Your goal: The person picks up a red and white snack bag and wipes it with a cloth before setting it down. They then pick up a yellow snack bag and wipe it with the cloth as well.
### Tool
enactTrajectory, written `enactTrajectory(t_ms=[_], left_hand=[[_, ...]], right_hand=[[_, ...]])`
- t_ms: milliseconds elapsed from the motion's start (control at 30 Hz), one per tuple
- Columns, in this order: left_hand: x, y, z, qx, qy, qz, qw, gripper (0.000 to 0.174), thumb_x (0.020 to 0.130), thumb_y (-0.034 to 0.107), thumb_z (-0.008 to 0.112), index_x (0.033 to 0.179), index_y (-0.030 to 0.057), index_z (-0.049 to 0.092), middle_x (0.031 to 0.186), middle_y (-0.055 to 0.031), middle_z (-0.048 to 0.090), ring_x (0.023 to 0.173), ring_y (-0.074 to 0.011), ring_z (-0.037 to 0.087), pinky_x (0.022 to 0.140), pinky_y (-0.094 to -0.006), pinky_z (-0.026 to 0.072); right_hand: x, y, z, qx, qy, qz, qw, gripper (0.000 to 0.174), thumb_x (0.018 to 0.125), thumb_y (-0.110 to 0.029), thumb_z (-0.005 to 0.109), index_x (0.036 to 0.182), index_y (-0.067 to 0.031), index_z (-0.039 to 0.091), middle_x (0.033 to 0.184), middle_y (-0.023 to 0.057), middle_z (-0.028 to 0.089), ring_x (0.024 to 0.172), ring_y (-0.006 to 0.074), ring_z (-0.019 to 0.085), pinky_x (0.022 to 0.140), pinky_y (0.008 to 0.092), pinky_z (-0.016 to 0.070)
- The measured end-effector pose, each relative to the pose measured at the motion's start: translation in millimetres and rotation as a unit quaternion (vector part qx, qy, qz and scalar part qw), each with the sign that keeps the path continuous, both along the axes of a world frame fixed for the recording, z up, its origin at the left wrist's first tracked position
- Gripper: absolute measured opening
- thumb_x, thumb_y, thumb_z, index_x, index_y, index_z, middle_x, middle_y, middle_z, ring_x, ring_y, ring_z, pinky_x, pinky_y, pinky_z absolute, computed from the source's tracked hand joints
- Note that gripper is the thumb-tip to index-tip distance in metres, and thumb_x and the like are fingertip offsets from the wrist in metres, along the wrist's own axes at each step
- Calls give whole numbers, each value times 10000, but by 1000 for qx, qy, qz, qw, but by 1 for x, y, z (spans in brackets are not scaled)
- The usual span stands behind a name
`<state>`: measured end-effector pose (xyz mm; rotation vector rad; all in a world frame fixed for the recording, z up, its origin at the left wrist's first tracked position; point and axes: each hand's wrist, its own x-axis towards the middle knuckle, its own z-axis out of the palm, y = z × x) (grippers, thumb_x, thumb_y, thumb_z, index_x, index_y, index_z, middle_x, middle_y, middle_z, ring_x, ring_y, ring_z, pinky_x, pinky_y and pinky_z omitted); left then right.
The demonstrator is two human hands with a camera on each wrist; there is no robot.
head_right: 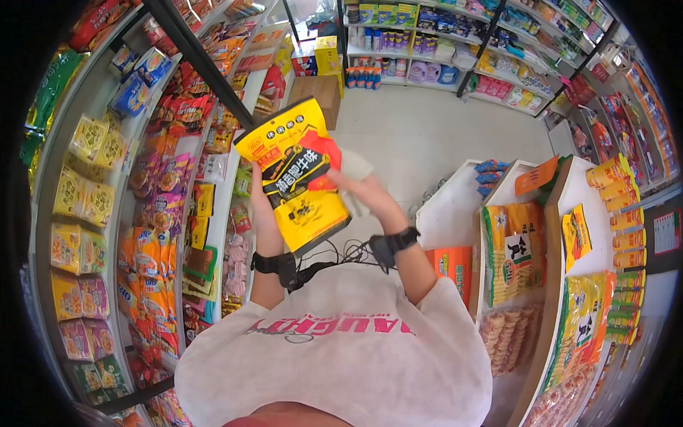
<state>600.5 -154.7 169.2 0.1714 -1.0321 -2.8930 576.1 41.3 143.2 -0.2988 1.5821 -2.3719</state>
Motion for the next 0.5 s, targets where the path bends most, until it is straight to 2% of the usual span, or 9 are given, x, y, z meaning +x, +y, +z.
enactTrajectory(t_ms=[67,100,133,200,233,333,367,433,500], left_hand=[[-7,6,-7,-36,-1,15,999,523,1048,468,447,1342,44,538,1223,-121,665,1045,-228,684,855,-317,569],[-10,4,-11,-108,-38,9,993,579,1045,469,457,1417,25,463,1273,-123,632,1088,-189,657,849,-249,551],[-13,6,-18,-206,-29,38,977,604,1046,470,455,1447,20,416,1311,-128,604,1118,-179,635,843,-232,544],[-16,13,-26,-397,-7,100,912,664,1047,473,451,1507,11,324,1387,-139,547,1176,-160,593,831,-198,528],[-11,17,-25,-416,45,104,902,744,1044,498,447,1554,14,206,1463,-144,465,1242,-159,531,903,-215,494],[0,43,-16,-107,146,-6,984,807,1012,604,421,1548,31,236,1448,-90,491,1289,-234,505,1109,-343,381],[2,48,-18,-14,69,-37,997,813,985,687,369,1527,84,309,1389,-70,525,1246,-227,529,1095,-372,401],[5,52,-24,10,25,8,1000,735,1000,662,364,1471,99,388,1354,-67,550,1223,-217,546,1072,-381,421],[-1,54,-26,32,-10,52,998,668,1015,638,358,1416,115,467,1319,-63,575,1200,-208,563,1050,-390,440]], right_hand=[[17,-1,6,54,82,-45,994,464,969,-195,663,1365,2,524,1263,70,645,1131,124,600,973,303,477],[21,-2,6,62,91,-64,992,463,968,-181,662,1366,6,520,1256,79,648,1130,119,595,976,304,476],[25,-1,6,68,99,-82,989,462,967,-167,662,1368,9,515,1250,88,651,1130,114,591,979,305,476],[26,18,12,177,78,-75,978,480,951,-146,667,1376,8,504,1226,126,663,1126,176,619,984,320,481],[24,23,14,228,70,-73,968,490,943,-135,669,1380,8,498,1214,145,669,1123,207,634,987,327,483],[21,18,-12,330,299,-88,891,574,903,-138,684,1420,-8,472,1347,204,588,1261,338,560,1069,402,426],[28,12,-11,316,345,-99,878,596,895,-150,684,1430,-8,463,1402,201,537,1307,364,502,1096,426,391],[51,-14,29,286,432,-118,847,640,880,-174,682,1451,-9,445,1511,195,437,1399,416,387,1149,475,320],[47,-12,22,276,406,-114,864,637,903,-198,657,1467,-9,429,1566,164,361,1444,405,311,1174,495,260]])
